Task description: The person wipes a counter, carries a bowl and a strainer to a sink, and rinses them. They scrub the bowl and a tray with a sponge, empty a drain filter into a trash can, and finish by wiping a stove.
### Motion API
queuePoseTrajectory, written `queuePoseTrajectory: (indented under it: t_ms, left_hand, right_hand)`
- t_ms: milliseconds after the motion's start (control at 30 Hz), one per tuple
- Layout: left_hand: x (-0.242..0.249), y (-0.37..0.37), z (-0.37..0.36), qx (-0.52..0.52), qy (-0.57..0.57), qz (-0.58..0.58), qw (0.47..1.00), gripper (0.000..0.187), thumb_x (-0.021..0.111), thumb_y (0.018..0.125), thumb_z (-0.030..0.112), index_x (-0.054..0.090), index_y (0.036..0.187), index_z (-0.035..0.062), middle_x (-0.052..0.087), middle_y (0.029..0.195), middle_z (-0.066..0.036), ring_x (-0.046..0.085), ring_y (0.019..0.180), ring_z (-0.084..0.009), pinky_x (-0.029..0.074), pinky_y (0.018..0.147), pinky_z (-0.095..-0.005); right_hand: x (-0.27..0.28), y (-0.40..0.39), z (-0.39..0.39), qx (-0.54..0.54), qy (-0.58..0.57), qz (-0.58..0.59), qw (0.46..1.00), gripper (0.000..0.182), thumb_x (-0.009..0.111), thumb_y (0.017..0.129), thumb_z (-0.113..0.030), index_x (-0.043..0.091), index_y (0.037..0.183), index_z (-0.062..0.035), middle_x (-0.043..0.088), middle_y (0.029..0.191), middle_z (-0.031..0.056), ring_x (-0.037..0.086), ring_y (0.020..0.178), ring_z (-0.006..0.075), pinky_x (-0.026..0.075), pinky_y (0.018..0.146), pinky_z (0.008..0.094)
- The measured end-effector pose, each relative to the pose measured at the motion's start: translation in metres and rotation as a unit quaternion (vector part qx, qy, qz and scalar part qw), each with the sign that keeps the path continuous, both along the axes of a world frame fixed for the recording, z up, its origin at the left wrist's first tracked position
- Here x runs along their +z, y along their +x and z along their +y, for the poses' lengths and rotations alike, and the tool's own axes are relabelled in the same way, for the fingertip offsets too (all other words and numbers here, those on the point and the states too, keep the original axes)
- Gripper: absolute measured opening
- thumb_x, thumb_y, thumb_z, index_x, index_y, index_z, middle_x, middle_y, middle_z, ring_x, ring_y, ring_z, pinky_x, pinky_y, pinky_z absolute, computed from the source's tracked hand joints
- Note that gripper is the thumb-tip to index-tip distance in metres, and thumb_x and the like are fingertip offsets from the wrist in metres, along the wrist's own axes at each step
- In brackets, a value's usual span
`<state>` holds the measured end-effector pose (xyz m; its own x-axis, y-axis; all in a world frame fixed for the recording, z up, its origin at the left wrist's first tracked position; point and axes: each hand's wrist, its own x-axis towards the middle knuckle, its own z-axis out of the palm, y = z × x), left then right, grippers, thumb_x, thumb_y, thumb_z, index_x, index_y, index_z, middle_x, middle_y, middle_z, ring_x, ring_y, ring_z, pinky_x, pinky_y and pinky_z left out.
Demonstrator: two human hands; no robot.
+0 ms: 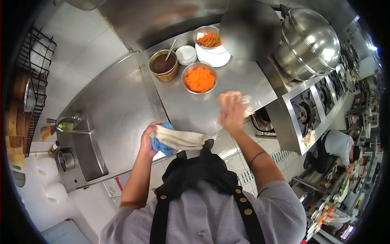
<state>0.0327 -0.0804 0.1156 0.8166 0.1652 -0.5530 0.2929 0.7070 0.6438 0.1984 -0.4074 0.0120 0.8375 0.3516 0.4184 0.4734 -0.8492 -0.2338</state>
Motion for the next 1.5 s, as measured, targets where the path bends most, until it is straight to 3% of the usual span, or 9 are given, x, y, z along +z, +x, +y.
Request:
queuePoseTrajectory:
  t_ms: [267,333,567,667,900,1033,1100,1200,1500]
  left_hand:
    - [0.044,-0.06,0.057,0.093,-0.055,-0.136,0.985,0.047,0.059,0.084,0.028,0.057,0.126,0.0052,0.066,0.113,-0.02,0.066,0.104,-0.0395,0.056,0.092,-0.0523]
    - [0.063,-0.058,0.06,0.069,-0.056,-0.159,0.983,0.045,0.06,0.085,0.029,0.06,0.123,0.0051,0.067,0.112,-0.017,0.067,0.102,-0.0367,0.057,0.089,-0.0513]
    - [0.13,-0.03,0.03,0.035,-0.134,-0.273,0.952,0.041,0.058,0.087,0.031,0.061,0.121,0.0074,0.068,0.114,-0.017,0.067,0.104,-0.0387,0.057,0.089,-0.0545]
    - [0.149,-0.011,0.001,0.021,-0.077,-0.327,0.941,0.041,0.057,0.089,0.032,0.059,0.122,0.0072,0.065,0.119,-0.018,0.065,0.108,-0.0375,0.055,0.093,-0.055]
    - [0.052,0.037,-0.047,0.103,0.4,-0.276,0.868,0.028,0.056,0.095,0.009,0.061,0.121,0.0013,0.064,0.116,-0.013,0.062,0.105,-0.0255,0.051,0.095,-0.0402]
    - [-0.029,0.052,-0.078,-0.235,0.823,-0.097,0.508,0.061,0.074,0.085,0.023,0.054,0.14,0.0056,0.047,0.151,-0.022,0.038,0.141,-0.0437,0.033,0.116,-0.0536]
    - [0.003,0.03,-0.176,-0.211,0.863,-0.046,0.456,0.064,0.075,0.082,0.022,0.054,0.141,0.0077,0.039,0.157,-0.02,0.026,0.149,-0.0421,0.024,0.121,-0.0543]
    - [-0.025,0.049,-0.253,-0.294,0.763,-0.295,0.494,0.063,0.074,0.081,0.019,0.054,0.14,0.0076,0.038,0.158,-0.02,0.026,0.15,-0.0418,0.023,0.122,-0.0534]
    - [0.001,0.067,-0.497,-0.431,0.592,-0.456,0.506,0.032,0.07,0.082,0.011,0.069,0.113,0.0045,0.063,0.134,-0.018,0.055,0.127,-0.0382,0.04,0.11,-0.0471]
  right_hand:
    - [-0.017,-0.12,0.143,0.324,0.025,0.137,0.936,0.039,0.066,0.075,-0.005,0.073,0.112,-0.0154,0.056,0.143,0.0072,0.049,0.136,0.0341,0.044,0.109,0.047]
    - [0.016,-0.131,0.157,0.344,0.203,0.216,0.891,0.043,0.066,0.071,-0.001,0.075,0.108,-0.0197,0.064,0.13,0.0083,0.062,0.122,0.0274,0.052,0.101,0.04]
    - [0.105,-0.089,0.094,0.204,0.161,-0.047,0.964,0.042,0.073,0.078,-0.009,0.071,0.119,-0.0188,0.062,0.135,0.011,0.059,0.123,0.0342,0.052,0.101,0.0418]
    - [0.108,-0.103,0.044,0.09,0.218,0.053,0.97,0.043,0.075,0.081,-0.013,0.069,0.124,-0.0167,0.06,0.137,0.0132,0.054,0.128,0.037,0.048,0.106,0.0444]
    - [0.005,-0.219,-0.14,-0.067,0.205,0.14,0.966,0.039,0.072,0.085,-0.016,0.068,0.123,-0.0119,0.066,0.125,0.0159,0.061,0.117,0.0371,0.051,0.1,0.0452]
    - [-0.036,-0.323,-0.25,-0.197,0.244,0.236,0.92,0.036,0.069,0.087,-0.02,0.069,0.122,-0.0108,0.068,0.119,0.0162,0.063,0.111,0.0373,0.052,0.097,0.0452]
    - [-0.045,-0.369,-0.289,-0.245,0.245,0.226,0.91,0.036,0.067,0.087,-0.021,0.069,0.122,-0.0105,0.069,0.115,0.0167,0.063,0.11,0.0369,0.052,0.095,0.0456]
    - [-0.049,-0.424,-0.343,-0.34,0.258,0.253,0.868,0.038,0.066,0.089,-0.024,0.069,0.125,-0.0114,0.07,0.115,0.0169,0.064,0.11,0.0365,0.052,0.095,0.0458]
    - [-0.027,-0.389,-0.48,-0.392,0.269,0.316,0.821,0.043,0.065,0.09,-0.032,0.066,0.128,-0.0104,0.068,0.12,0.0209,0.063,0.114,0.0385,0.05,0.099,0.0471]
